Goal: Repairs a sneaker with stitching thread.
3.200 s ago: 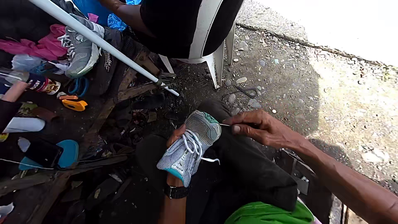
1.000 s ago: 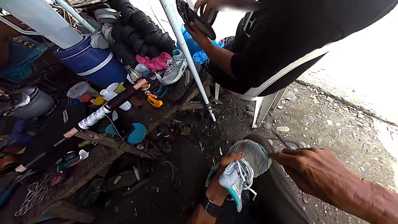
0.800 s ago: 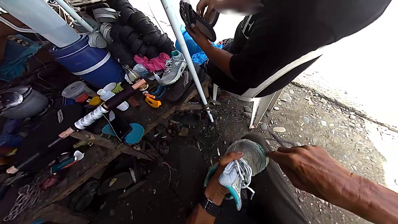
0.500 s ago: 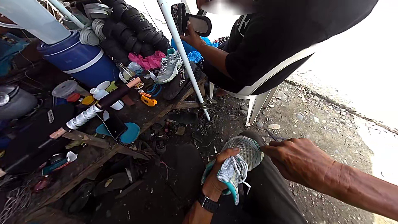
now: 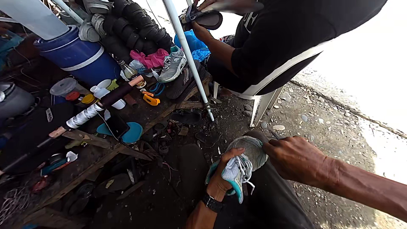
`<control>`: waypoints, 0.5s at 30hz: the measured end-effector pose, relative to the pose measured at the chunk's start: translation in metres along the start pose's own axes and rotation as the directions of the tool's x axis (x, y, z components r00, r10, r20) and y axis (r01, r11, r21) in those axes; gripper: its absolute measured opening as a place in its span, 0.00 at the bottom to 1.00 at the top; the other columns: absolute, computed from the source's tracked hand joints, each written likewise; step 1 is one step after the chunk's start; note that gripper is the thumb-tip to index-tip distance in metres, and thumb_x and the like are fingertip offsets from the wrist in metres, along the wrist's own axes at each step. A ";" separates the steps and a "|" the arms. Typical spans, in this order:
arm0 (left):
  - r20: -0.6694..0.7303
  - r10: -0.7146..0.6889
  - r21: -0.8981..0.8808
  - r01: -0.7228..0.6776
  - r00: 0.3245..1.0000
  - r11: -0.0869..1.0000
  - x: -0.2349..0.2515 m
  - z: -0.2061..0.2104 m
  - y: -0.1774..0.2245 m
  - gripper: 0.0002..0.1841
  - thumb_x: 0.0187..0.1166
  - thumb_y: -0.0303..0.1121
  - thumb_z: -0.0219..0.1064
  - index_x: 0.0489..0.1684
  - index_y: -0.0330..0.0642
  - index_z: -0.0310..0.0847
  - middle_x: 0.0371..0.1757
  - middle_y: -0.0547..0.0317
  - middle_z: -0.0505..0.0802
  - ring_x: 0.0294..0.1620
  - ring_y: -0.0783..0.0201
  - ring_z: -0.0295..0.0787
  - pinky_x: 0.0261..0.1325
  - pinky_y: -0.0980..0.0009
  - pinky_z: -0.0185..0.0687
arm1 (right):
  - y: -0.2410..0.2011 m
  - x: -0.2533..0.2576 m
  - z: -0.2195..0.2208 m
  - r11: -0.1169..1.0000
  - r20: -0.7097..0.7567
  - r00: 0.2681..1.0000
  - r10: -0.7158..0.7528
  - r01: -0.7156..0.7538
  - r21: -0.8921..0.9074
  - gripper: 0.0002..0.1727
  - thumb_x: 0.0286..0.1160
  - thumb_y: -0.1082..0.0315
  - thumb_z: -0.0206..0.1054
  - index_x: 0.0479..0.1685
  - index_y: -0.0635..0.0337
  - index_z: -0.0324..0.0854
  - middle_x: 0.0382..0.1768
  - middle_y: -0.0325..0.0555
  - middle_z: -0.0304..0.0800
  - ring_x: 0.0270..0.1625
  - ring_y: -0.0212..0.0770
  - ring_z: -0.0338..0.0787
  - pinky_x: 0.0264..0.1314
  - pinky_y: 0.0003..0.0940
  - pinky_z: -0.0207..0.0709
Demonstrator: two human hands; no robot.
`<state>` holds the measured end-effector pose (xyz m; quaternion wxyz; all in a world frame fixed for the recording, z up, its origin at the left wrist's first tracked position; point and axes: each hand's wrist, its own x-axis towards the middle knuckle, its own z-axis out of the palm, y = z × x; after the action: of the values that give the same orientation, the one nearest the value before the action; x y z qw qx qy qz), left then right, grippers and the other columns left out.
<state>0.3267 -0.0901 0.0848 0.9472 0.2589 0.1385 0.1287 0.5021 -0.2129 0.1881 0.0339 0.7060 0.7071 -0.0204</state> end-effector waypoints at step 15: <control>-0.329 0.367 0.607 -0.103 0.870 0.788 -0.090 -0.026 0.013 0.18 0.89 0.38 0.56 0.55 0.35 0.88 0.47 0.52 0.97 0.50 0.59 0.96 0.57 0.61 0.92 | 0.044 -0.006 0.024 0.964 -0.268 0.931 -0.248 0.265 0.027 0.12 0.77 0.59 0.56 0.33 0.49 0.84 0.22 0.37 0.81 0.21 0.41 0.84 0.15 0.38 0.73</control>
<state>0.2322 -0.0961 0.0876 0.7466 0.5109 0.3416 0.2549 0.5466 -0.2209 0.1657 -0.0851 0.6046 0.7906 0.0466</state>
